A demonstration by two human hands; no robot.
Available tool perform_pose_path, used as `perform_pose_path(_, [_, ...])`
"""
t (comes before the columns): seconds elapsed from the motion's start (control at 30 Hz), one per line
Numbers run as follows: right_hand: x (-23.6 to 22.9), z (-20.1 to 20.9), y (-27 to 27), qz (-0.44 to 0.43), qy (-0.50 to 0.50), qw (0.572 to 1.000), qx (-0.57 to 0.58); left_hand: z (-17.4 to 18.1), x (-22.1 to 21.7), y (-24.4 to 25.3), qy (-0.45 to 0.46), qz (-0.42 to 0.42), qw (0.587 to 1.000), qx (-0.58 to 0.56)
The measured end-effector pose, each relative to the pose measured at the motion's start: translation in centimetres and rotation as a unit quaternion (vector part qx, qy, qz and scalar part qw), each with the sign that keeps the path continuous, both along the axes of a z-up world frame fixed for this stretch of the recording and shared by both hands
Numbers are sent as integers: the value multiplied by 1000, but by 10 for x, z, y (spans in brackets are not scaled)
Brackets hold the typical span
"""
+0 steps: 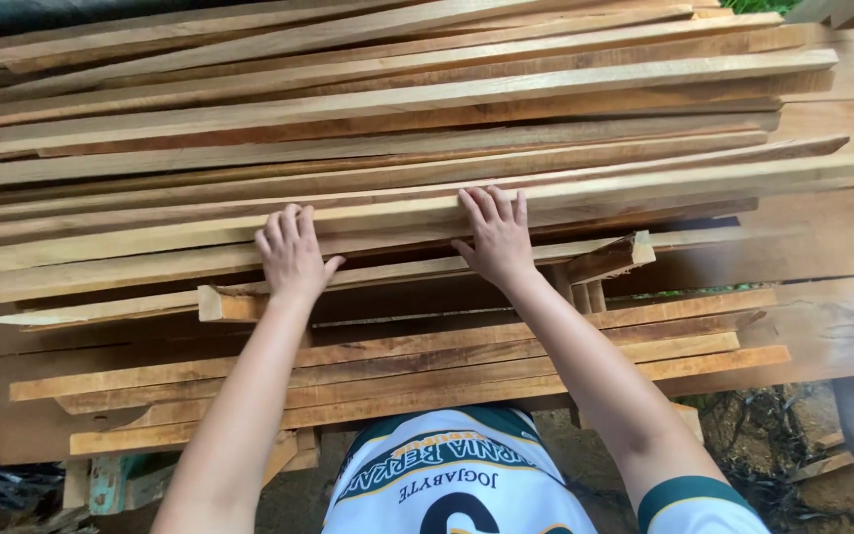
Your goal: Organizing and sorting thin wooden planks on a workbench.
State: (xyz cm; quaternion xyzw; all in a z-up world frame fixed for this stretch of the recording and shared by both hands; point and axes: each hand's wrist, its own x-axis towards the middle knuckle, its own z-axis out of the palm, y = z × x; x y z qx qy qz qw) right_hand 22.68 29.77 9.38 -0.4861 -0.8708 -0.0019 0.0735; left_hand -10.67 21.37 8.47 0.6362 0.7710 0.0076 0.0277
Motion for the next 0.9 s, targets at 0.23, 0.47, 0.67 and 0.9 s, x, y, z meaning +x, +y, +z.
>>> perform_pose_path(0.23, [10, -10, 24, 101, 30, 987, 120, -47, -60, 17, 59, -55, 997, 9])
perform_pose_path(0.47, [39, 1, 25, 86, 114, 990, 2, 43, -32, 6, -17, -91, 995, 39])
perform_pose_path(0.67, [53, 102, -6, 88, 194, 977, 28, 125, -3, -24, -55, -82, 981, 166])
perform_pose_path(0.9, [79, 110, -70, 90, 187, 977, 58, 150, 44, -108, -62, -15, 990, 128])
